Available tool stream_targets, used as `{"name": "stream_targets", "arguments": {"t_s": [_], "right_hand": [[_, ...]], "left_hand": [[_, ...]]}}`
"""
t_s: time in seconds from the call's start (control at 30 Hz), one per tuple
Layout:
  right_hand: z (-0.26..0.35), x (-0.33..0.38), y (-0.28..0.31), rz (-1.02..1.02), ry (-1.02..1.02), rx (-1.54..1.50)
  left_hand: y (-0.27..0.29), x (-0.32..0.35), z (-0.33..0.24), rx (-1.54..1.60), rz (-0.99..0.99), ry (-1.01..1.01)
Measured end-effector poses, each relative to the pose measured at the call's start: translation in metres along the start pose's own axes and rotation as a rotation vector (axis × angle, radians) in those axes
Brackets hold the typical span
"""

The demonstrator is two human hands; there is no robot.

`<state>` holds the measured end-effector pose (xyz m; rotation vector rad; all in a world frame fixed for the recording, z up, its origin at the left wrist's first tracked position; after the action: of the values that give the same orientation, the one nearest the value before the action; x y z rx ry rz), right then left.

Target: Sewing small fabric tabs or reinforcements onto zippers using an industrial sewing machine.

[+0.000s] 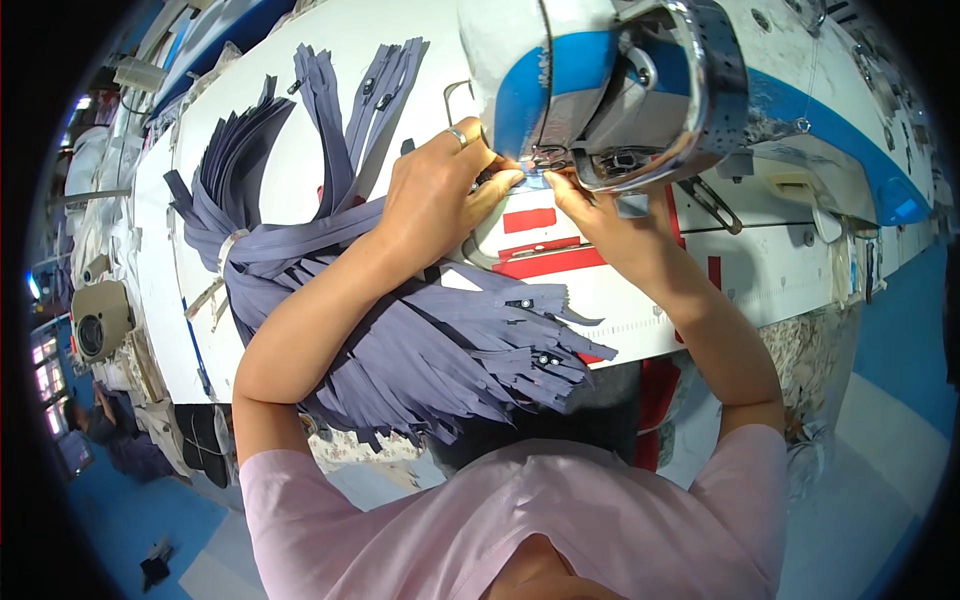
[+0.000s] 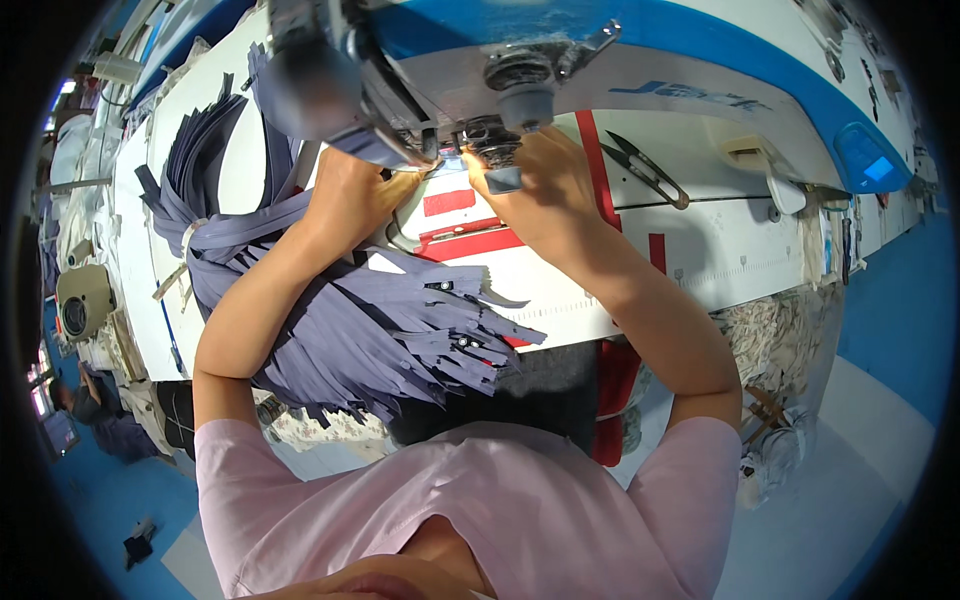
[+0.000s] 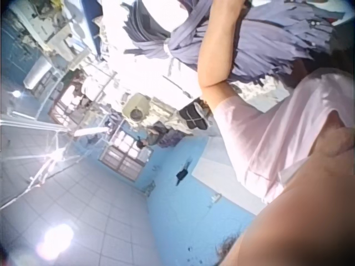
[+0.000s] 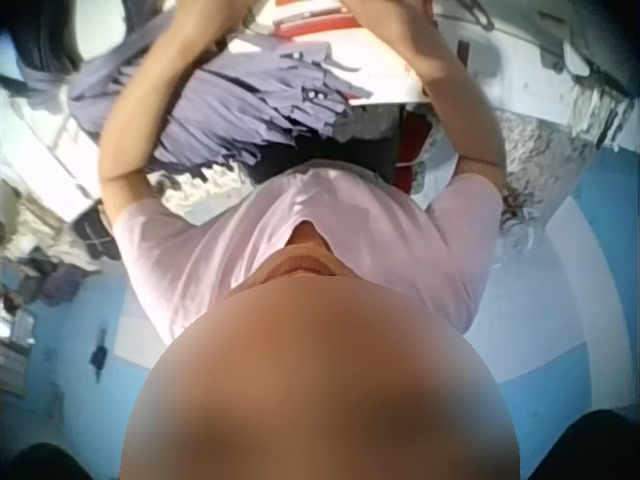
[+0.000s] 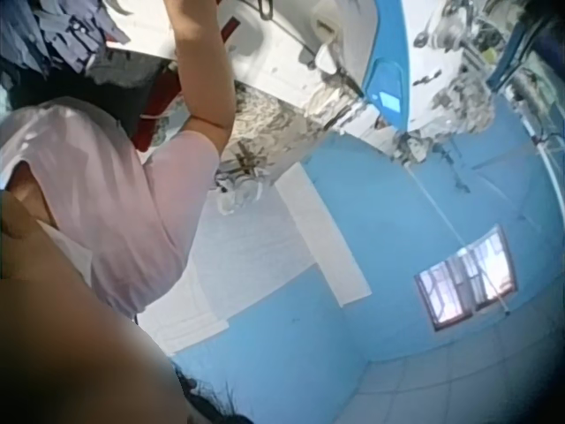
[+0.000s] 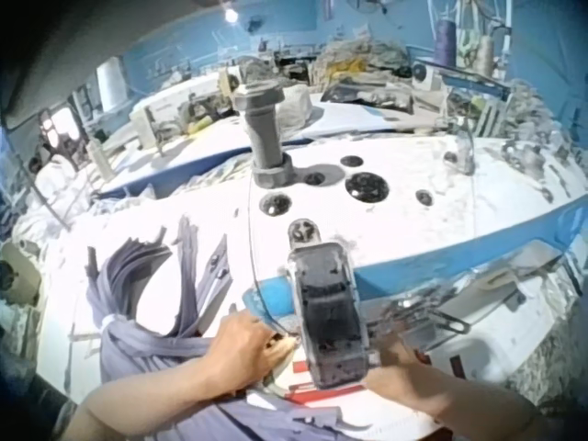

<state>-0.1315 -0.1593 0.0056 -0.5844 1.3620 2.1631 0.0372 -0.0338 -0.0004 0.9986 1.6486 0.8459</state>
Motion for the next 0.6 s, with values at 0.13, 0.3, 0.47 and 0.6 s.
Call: {"name": "stream_targets", "arguments": {"t_s": [0.13, 0.3, 0.47, 0.6], "right_hand": [[-0.015, 0.006, -0.012, 0.040, 0.049, 0.094], [-0.045, 0.056, -0.036, 0.451, 0.086, 0.609], [-0.032, 0.007, -0.020, 1.039, -0.373, 0.305], [-0.031, 0.004, -0.018, 1.113, -0.389, 0.290]], "left_hand": [[-0.002, -0.001, 0.009, 0.026, -0.019, -0.018], [0.000, -0.008, 0.005, 0.085, 0.024, 0.019], [-0.001, -0.004, 0.010, 0.054, 0.025, 0.035], [-0.002, -0.005, 0.010, 0.037, 0.029, 0.033]]}}
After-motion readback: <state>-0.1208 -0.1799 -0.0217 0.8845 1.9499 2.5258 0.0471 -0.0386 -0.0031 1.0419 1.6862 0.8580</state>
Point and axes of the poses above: each hand's wrist, its own x-axis away from the middle knuckle, its own y-axis out of the back of the hand, z = x × y, the point moved 2 cm from there along -x, towards the middle knuckle, and after that the axes turned 11 degrees about -x, right-handed, at the moved point
